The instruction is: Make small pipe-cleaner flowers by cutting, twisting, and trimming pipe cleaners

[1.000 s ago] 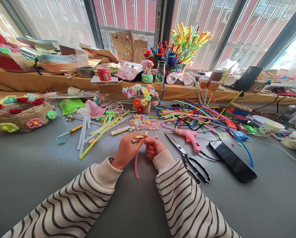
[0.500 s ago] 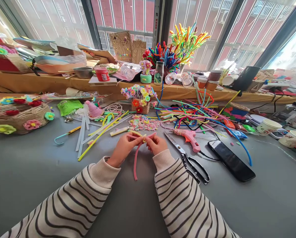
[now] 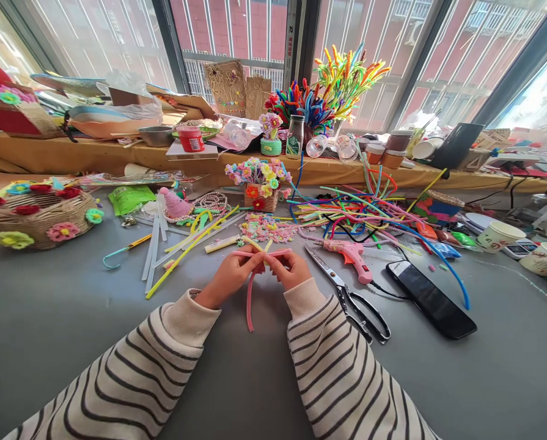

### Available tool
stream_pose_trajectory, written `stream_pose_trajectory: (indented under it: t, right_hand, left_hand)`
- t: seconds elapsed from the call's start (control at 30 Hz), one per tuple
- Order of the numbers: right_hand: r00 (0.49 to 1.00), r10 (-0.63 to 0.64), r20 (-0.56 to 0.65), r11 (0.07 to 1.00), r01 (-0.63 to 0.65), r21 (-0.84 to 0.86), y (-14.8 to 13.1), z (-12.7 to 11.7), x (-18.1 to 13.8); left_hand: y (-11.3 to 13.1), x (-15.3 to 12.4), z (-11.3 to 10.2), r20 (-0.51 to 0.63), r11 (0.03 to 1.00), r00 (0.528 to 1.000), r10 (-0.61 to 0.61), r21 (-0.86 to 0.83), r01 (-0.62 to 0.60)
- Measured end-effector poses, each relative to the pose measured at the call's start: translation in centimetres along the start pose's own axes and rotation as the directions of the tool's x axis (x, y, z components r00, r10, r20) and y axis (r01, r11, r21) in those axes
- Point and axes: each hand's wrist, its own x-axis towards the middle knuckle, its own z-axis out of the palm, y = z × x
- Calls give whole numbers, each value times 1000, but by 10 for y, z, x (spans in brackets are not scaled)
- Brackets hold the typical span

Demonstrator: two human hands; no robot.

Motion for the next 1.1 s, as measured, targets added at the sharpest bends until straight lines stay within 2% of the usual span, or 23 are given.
stream_pose_trajectory:
  t: [0.17,0.27,0.43,0.6,0.67,0.8,0.9,1.0,1.1]
  right_hand:
    - [983,178,-33,982,-176,76,0,-1,2]
    - [985,173,-17,978,-170,121,1,-2,4]
    - [988,142,-61,965,-125,230,6,-6,7]
    - [985,173,-6,903,-156,399,6,-3,6]
    - [974,225,-4,858,-196,475,5,-1,5]
    - [937,346,-55,789,-258,558,3,1,5]
    - [944,320,-78,849,-249,466,0,1,4]
    - [976,194,-99,965,-172,198,-3,2,0]
    - [992,32,-123,998,-40,-58,-5,2,-3]
  left_hand:
    - [2,-2,2,-36,989,996,84,124,-79]
    - [3,-3,3,28,992,997,74,104,-77]
    - [6,-3,4,106,998,994,-29,-46,34]
    - [9,-2,3,207,941,965,-158,-263,210]
    - [8,-2,3,189,939,969,-161,-274,210]
    - [5,-1,3,39,958,990,-136,-251,142]
    - [4,-1,2,-30,965,992,-126,-236,116]
    - [3,-1,1,-87,978,990,-110,-189,92]
    - [1,-2,1,-104,989,989,-100,-122,87]
